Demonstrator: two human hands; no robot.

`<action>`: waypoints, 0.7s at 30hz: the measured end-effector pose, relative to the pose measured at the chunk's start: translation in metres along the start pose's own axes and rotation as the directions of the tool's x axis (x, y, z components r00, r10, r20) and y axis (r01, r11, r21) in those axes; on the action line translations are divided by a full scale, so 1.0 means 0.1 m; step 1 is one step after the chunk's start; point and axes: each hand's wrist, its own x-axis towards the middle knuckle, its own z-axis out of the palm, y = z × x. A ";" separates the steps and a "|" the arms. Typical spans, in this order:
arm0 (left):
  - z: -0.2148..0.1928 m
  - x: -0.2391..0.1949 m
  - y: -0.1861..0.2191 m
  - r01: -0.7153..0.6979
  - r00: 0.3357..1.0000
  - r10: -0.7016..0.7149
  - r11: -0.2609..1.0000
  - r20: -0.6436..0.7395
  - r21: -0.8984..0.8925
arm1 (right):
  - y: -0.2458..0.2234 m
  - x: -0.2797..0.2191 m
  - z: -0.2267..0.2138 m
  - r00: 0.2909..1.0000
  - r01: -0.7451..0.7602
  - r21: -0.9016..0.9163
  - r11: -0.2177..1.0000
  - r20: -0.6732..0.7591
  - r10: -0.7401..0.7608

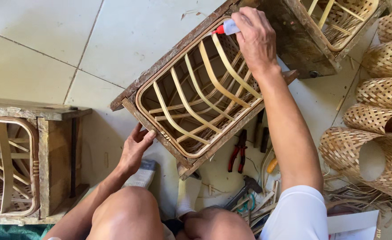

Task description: The person applies glue to the joints of a rectangular bamboo basket frame using a small bottle, then presses the pieces together. They repeat this process on multiple frames, occasionally using a hammer to tap joints into place.

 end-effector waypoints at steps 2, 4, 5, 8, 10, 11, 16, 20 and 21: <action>0.01 -0.01 0.04 -0.007 1.000 0.007 1.000 -0.001 0.010 | -0.01 0.04 0.03 1.000 0.007 -0.005 1.000 -0.005 -0.007; 0.02 -0.01 0.09 0.018 1.000 -0.017 1.000 -0.012 0.020 | 0.00 0.09 0.06 0.998 0.056 -0.033 0.998 -0.019 -0.057; 0.02 -0.01 0.11 0.032 0.999 -0.031 0.999 -0.018 0.025 | 0.00 0.10 0.08 0.996 0.079 -0.046 0.996 -0.024 -0.080; 0.03 -0.02 0.13 -0.003 1.000 0.003 1.000 0.007 -0.022 | 0.05 0.08 0.11 0.995 0.098 -0.073 0.993 0.006 -0.097; 0.03 -0.01 0.14 -0.006 1.000 0.006 0.999 0.007 -0.032 | 0.09 0.09 0.16 0.993 0.121 -0.082 0.989 0.007 -0.120; 0.03 -0.01 0.13 -0.005 1.000 0.005 0.999 0.009 -0.035 | 0.12 0.09 0.18 0.992 0.130 -0.086 0.988 0.009 -0.129; 0.03 0.00 0.13 0.005 1.000 -0.004 1.000 0.010 -0.030 | 0.36 0.11 0.25 0.991 0.135 -0.127 0.983 0.027 -0.133; 0.04 0.00 0.13 0.006 1.000 -0.005 0.999 0.020 -0.051 | 0.51 0.11 0.24 0.991 0.127 -0.182 0.975 -0.012 -0.131; 0.04 -0.01 0.12 0.005 1.000 -0.004 0.999 0.023 -0.053 | 0.52 0.12 0.23 0.996 0.085 -0.167 0.982 0.015 -0.084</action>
